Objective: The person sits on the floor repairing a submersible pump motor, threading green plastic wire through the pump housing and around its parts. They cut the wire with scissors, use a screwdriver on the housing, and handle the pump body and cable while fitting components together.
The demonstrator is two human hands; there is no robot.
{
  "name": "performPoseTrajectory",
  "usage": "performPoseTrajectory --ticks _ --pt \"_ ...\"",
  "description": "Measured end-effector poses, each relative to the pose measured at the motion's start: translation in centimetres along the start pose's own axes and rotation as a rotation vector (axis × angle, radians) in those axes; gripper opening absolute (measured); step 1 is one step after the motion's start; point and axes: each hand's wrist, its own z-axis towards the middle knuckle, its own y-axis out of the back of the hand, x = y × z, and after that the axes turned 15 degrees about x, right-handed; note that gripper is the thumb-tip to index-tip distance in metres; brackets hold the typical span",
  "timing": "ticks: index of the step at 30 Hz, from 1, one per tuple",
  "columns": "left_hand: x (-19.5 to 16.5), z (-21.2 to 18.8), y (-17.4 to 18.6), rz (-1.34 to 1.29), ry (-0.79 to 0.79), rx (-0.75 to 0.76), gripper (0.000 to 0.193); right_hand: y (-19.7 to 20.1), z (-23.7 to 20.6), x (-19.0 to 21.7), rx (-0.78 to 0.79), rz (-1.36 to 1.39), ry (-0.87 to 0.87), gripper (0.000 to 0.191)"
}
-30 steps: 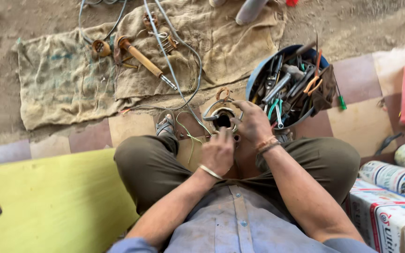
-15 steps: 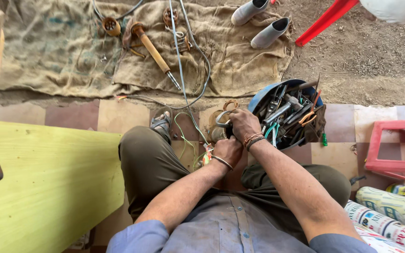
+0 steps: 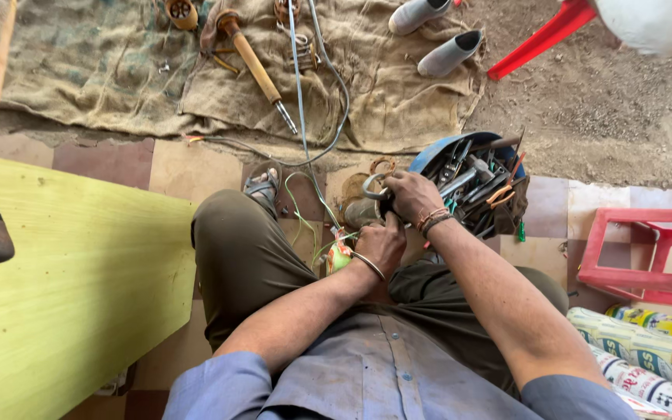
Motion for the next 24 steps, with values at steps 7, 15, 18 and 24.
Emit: performPoseTrajectory --ticks 7,15,18,24 --pt "0.9 0.9 -1.2 -0.148 -0.17 0.05 0.011 -0.8 0.2 -1.2 -0.055 -0.04 0.041 0.012" --pt "1.9 1.3 0.3 -0.181 -0.185 0.071 0.013 -0.1 0.1 -1.2 -0.03 0.171 -0.098 0.028" --pt "1.3 -1.2 2.9 -0.111 -0.137 0.14 0.019 1.8 -1.4 -1.8 0.048 0.634 0.022 0.037" --pt "-0.9 -3.7 5.2 -0.145 -0.354 -0.022 0.036 2.6 -5.5 -3.7 -0.025 -0.067 0.453 0.046"
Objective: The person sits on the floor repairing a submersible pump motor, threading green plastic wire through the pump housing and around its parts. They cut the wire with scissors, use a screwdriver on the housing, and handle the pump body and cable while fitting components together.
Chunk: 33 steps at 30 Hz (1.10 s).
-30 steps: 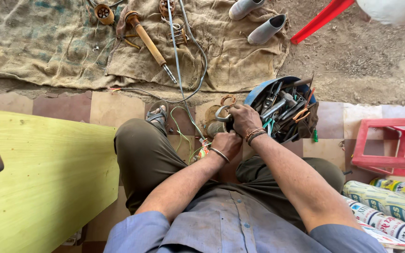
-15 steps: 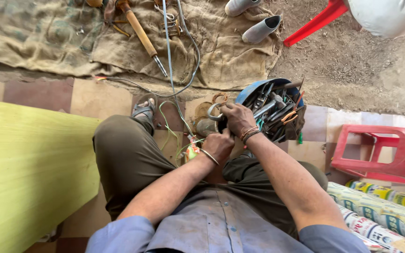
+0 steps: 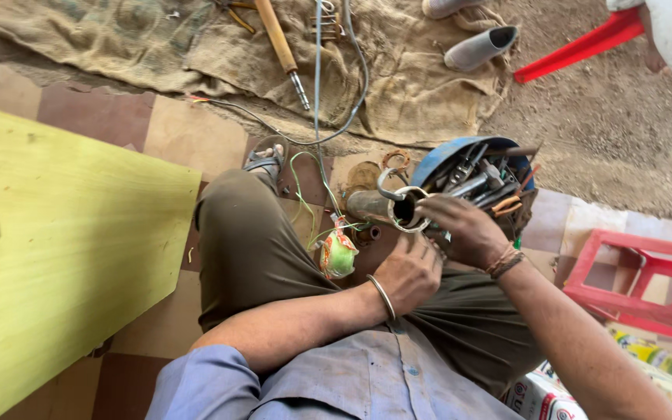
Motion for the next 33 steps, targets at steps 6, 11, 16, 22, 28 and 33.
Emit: performPoseTrajectory --ticks 6,11,16,22,28,33 --pt "0.4 2.8 -1.3 0.167 0.199 0.109 0.046 -1.7 2.8 -2.6 0.34 -0.411 0.215 0.034" --pt "0.6 3.4 -1.2 0.204 0.121 0.134 0.046 -1.3 5.3 -5.8 0.381 -0.466 0.525 0.028" --pt "0.9 3.6 -0.1 -0.038 0.046 0.135 0.033 -2.3 6.3 -6.2 0.466 -0.466 0.505 0.019" --pt "1.4 4.6 0.3 -0.007 0.019 0.118 0.028 -4.1 7.0 -5.5 0.696 -0.363 0.195 0.013" --pt "1.2 4.7 -0.5 -0.114 -0.053 0.216 0.024 -1.6 6.5 -3.7 0.642 -0.13 0.001 0.016" --pt "0.9 3.8 -2.2 -0.115 -0.104 0.229 0.023 1.4 3.7 -2.2 0.09 0.519 -0.297 0.028"
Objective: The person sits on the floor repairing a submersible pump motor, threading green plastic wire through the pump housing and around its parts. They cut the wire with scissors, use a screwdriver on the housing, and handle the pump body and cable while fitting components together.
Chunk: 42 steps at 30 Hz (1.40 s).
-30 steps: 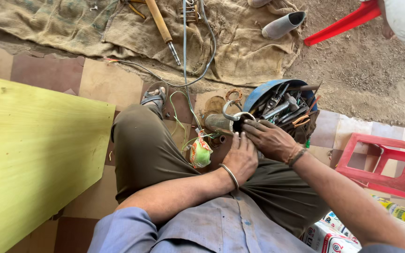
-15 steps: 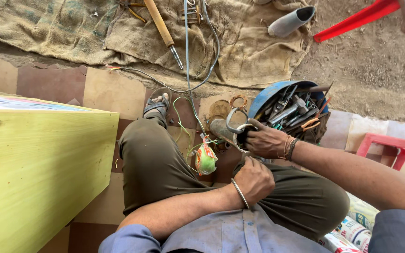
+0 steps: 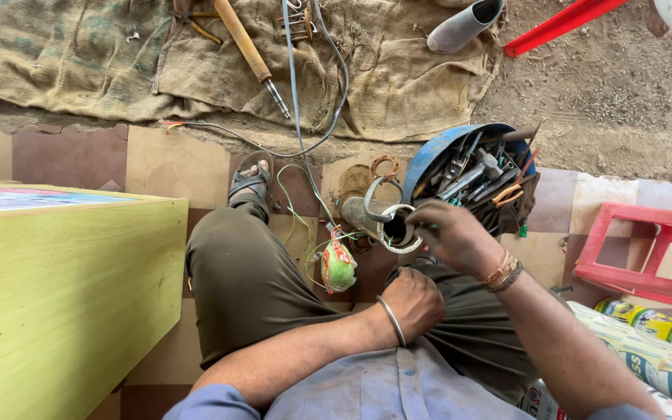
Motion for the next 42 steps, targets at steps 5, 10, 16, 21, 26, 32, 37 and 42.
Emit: performPoseTrajectory --ticks 5,10,16,21,26,32,37,42 --pt "-1.4 -0.2 -1.9 0.0 -0.116 0.193 0.019 -4.1 0.8 -0.1 -0.28 0.053 -0.102 0.018" --pt "-2.1 -0.9 -2.6 -0.053 -0.153 0.235 0.019 -8.6 4.4 -1.1 -0.195 -0.178 -0.328 0.011" --pt "-1.8 -2.0 -3.5 -0.052 -0.096 0.307 0.018 -10.0 5.4 -1.6 -0.224 -0.157 -0.466 0.012" --pt "-1.5 -2.2 -2.4 -0.092 -0.103 0.326 0.017 -10.2 5.3 -0.6 -0.221 -0.203 -0.504 0.012" --pt "2.3 -3.5 2.1 -0.24 0.136 0.425 0.02 -6.7 1.4 -0.9 -0.194 0.336 -0.249 0.025" --pt "6.2 -4.8 7.4 -0.18 0.645 -0.086 0.018 -2.4 -0.5 -6.5 -0.398 0.95 -0.345 0.027" --pt "6.1 -3.9 10.0 -0.651 0.624 -0.479 0.021 -1.6 6.0 -9.5 -0.172 1.144 -0.463 0.049" --pt "8.7 -0.8 7.4 -1.1 0.814 -0.719 0.023 -1.8 13.5 -10.9 -0.067 1.231 -0.679 0.06"
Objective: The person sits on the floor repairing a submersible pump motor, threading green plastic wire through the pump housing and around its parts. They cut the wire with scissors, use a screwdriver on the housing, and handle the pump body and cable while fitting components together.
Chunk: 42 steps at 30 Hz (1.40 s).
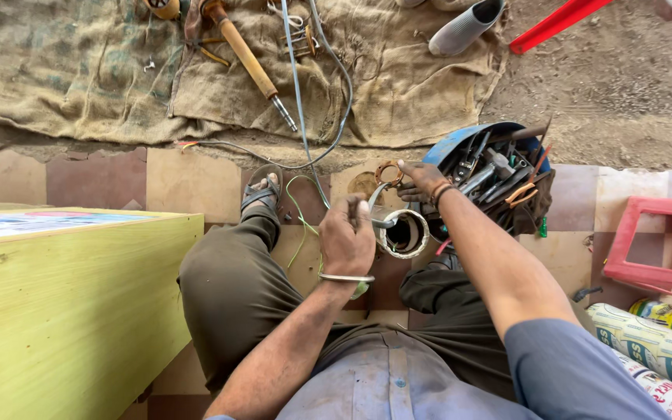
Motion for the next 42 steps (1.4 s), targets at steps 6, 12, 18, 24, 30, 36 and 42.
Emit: performPoseTrajectory --ticks 6,12,18,24,30,36,42 --pt "7.8 6.6 -6.7 0.058 0.264 -0.129 0.05 0.8 5.8 0.4 0.071 -0.166 -0.141 0.061" --pt "10.9 7.9 -9.9 -0.112 0.367 -0.081 0.062 3.8 6.4 -0.3 0.127 -0.28 -0.104 0.06" --pt "10.7 7.7 -9.7 -0.618 0.259 0.001 0.063 4.9 -1.8 1.3 0.046 -0.821 0.229 0.041" --pt "10.8 6.7 -9.2 -0.532 0.248 0.012 0.069 2.1 -15.1 0.2 0.037 -0.969 0.62 0.027" --pt "10.0 5.5 -8.0 -0.874 0.188 0.134 0.037 0.9 -21.7 -4.9 -0.199 -0.702 0.731 0.025" --pt "8.8 3.6 -8.2 -0.936 0.058 0.207 0.032 1.5 -20.7 -8.3 -0.292 -0.869 0.882 0.018" --pt "7.9 2.0 -8.3 -0.973 0.02 0.256 0.03 0.3 -17.6 -10.0 -0.361 -0.827 0.87 0.014"
